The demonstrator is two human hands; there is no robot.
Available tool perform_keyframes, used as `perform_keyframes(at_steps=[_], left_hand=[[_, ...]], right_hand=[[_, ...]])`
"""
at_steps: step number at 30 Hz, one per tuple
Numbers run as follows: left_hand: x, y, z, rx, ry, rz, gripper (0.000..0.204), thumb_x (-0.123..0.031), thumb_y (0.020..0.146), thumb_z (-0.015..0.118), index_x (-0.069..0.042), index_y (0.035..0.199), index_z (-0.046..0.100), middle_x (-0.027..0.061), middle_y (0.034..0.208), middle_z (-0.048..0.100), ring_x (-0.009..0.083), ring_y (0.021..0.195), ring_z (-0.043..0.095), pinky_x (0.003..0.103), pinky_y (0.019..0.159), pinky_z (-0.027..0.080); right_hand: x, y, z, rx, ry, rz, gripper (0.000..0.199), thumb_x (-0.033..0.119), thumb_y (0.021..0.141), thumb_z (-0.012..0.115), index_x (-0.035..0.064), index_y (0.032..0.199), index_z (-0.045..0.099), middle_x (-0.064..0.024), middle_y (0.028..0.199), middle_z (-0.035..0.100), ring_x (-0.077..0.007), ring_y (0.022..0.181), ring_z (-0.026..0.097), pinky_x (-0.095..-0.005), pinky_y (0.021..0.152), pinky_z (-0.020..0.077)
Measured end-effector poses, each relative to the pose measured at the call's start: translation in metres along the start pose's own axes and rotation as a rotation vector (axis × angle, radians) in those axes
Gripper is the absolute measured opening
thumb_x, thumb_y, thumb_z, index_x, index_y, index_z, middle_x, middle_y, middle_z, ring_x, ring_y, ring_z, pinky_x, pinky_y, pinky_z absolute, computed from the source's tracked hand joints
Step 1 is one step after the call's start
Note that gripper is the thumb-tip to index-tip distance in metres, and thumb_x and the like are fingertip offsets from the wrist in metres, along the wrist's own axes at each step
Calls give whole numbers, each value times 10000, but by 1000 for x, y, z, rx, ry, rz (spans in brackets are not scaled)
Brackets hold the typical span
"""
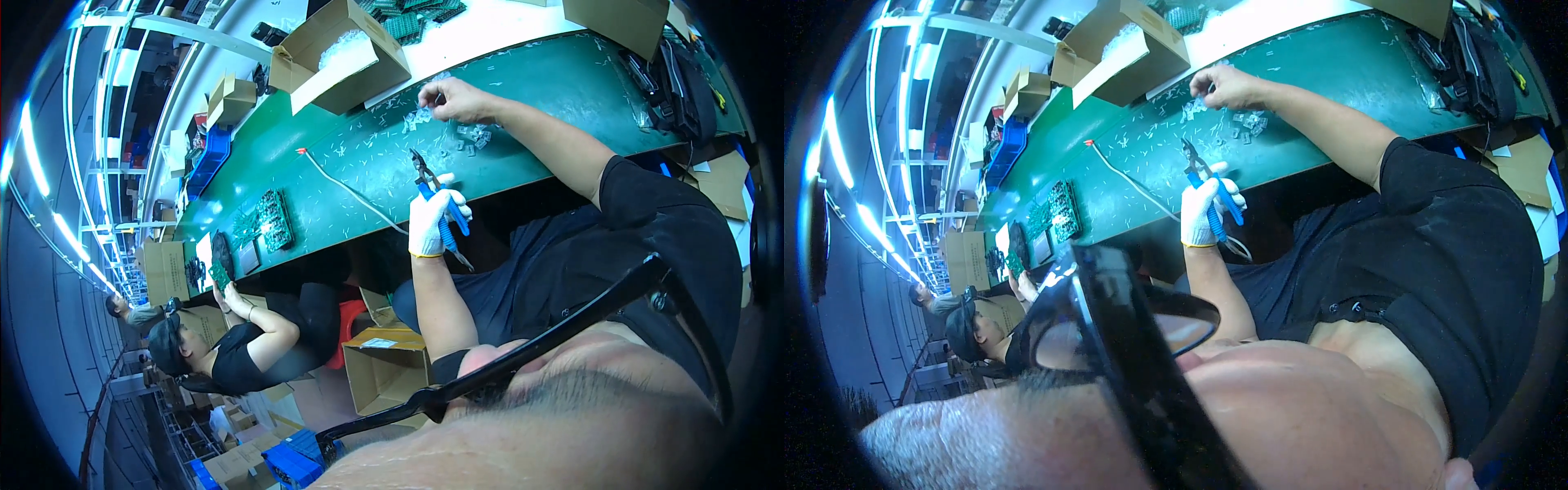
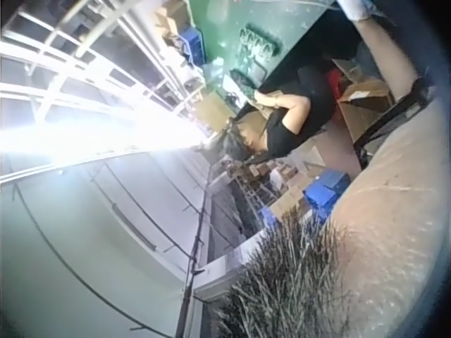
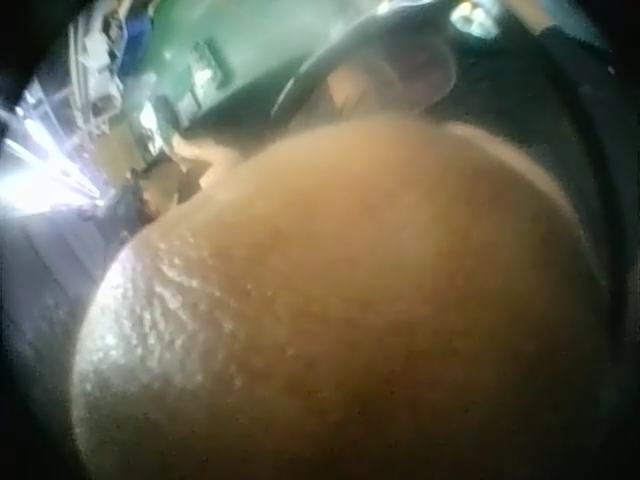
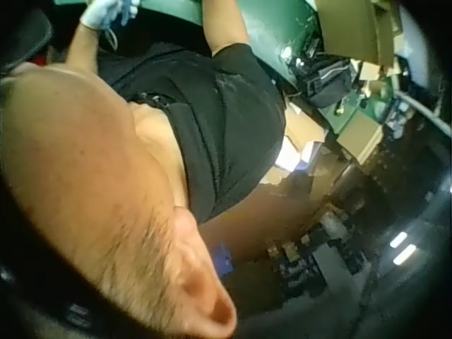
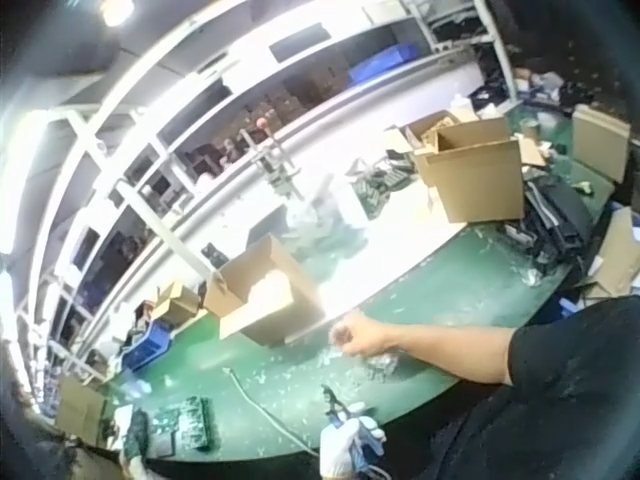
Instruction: Cutting and preparing small electronic components on a production line.
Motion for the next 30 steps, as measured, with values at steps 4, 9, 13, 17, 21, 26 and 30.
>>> perform_keyframes(at_steps=[4,9,13,17,21,26,30], left_hand=[[-2,1,1,24,5,16,497,-171,960,641,83,1358,487,146,899,695,253,717,714,389,652,613],[-2,0,2,59,-19,-2,531,-190,954,656,89,1371,480,153,911,697,262,734,716,394,675,613],[-1,-2,10,125,8,-1,567,-207,940,675,100,1375,480,159,920,697,266,745,717,380,690,605],[-1,-3,10,155,20,0,587,-209,931,679,107,1382,476,159,921,697,263,751,716,366,693,599],[0,-4,12,157,27,-20,584,-205,930,671,109,1383,478,160,927,698,259,752,716,364,697,599],[-3,-8,12,77,101,-40,459,-128,937,650,93,1323,537,138,854,689,220,668,696,329,613,584],[-11,-11,19,31,148,-37,400,-90,937,639,85,1287,558,122,808,673,203,626,678,322,568,571]], right_hand=[[-2,-5,30,129,225,-4,317,-41,810,691,32,1111,625,-41,986,622,-113,849,594,-256,715,511],[0,-15,43,192,413,101,375,-34,820,741,37,1154,587,-55,995,645,-131,852,623,-278,728,528],[-2,-17,44,273,474,160,362,-32,800,760,30,1113,590,-64,934,674,-142,812,653,-283,714,528],[2,-18,43,311,420,184,326,-28,776,768,32,1057,616,-70,897,692,-128,795,656,-265,681,508],[0,-18,40,300,417,188,297,-17,771,768,30,1029,629,-68,905,696,-124,789,654,-266,680,503],[-4,-19,42,320,436,200,314,-13,771,767,29,1049,627,-77,910,698,-138,788,661,-270,704,519],[2,-21,41,302,465,203,341,-22,773,761,22,1075,610,-84,910,696,-149,803,672,-281,733,538]])
Point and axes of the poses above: each hand's wrist, its own y-axis towards the middle knuckle, its own z-axis out of the palm, x = y × z, the point moved 8 cm from there along y, towards the middle knuckle
